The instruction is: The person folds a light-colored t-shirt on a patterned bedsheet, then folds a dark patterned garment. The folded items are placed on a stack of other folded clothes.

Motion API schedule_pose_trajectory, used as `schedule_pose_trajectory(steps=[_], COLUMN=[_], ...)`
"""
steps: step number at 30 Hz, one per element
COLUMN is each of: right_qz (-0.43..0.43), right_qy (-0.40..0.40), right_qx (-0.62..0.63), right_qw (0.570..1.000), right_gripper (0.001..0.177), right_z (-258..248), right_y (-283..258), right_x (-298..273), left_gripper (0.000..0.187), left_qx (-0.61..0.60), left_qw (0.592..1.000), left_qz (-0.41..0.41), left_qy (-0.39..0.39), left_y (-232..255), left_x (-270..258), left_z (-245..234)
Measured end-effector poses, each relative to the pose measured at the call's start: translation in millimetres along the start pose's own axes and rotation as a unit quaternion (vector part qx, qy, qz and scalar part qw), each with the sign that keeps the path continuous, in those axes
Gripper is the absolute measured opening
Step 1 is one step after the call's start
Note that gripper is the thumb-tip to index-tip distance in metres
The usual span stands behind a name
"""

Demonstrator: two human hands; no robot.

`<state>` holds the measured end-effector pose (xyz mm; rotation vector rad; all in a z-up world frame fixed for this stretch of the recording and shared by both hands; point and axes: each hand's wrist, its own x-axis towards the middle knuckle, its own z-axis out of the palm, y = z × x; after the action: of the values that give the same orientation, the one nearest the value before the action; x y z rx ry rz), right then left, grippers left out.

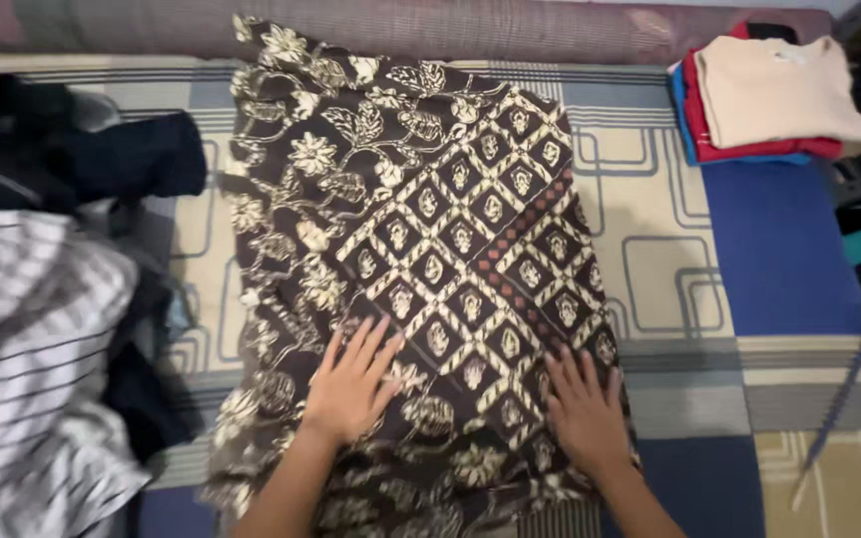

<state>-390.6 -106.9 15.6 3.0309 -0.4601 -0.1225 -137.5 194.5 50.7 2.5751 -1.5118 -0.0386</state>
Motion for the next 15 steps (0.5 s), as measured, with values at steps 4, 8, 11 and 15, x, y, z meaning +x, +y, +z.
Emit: schedule_pose_trajectory(steps=[4,8,11,15], right_qz=[-0.062,-0.198,-0.275,-0.237], right_qy=[-0.064,-0.048,-0.098,-0.204], right_qx=[-0.009,0.065,0.126,0.100], right_qw=[0.996,0.977,0.948,0.944], right_gripper=[0.073,0.083,0.097,0.092], right_z=[-19.0,-41.3,-46.2,-33.8], right_y=[26.9,52.7,66.8,76.5], right_x=[-67.6,-104.4,-110.7,-104.0], left_gripper=[0.076,0.090,0.086,0.081], left_qx=[-0.005,0.018,-0.030,0.010], left_qw=[0.992,0.857,0.965,0.988], left_qz=[0.014,0.028,0.119,0.147], left_qy=[-0.122,-0.514,-0.232,-0.043], left_y=[-4.4,6.2,18.1,5.4], left_x=[-75.6,-123.7,-167.0,-187.9], left_z=[-51.1,-61.7,-28.5,28.9])
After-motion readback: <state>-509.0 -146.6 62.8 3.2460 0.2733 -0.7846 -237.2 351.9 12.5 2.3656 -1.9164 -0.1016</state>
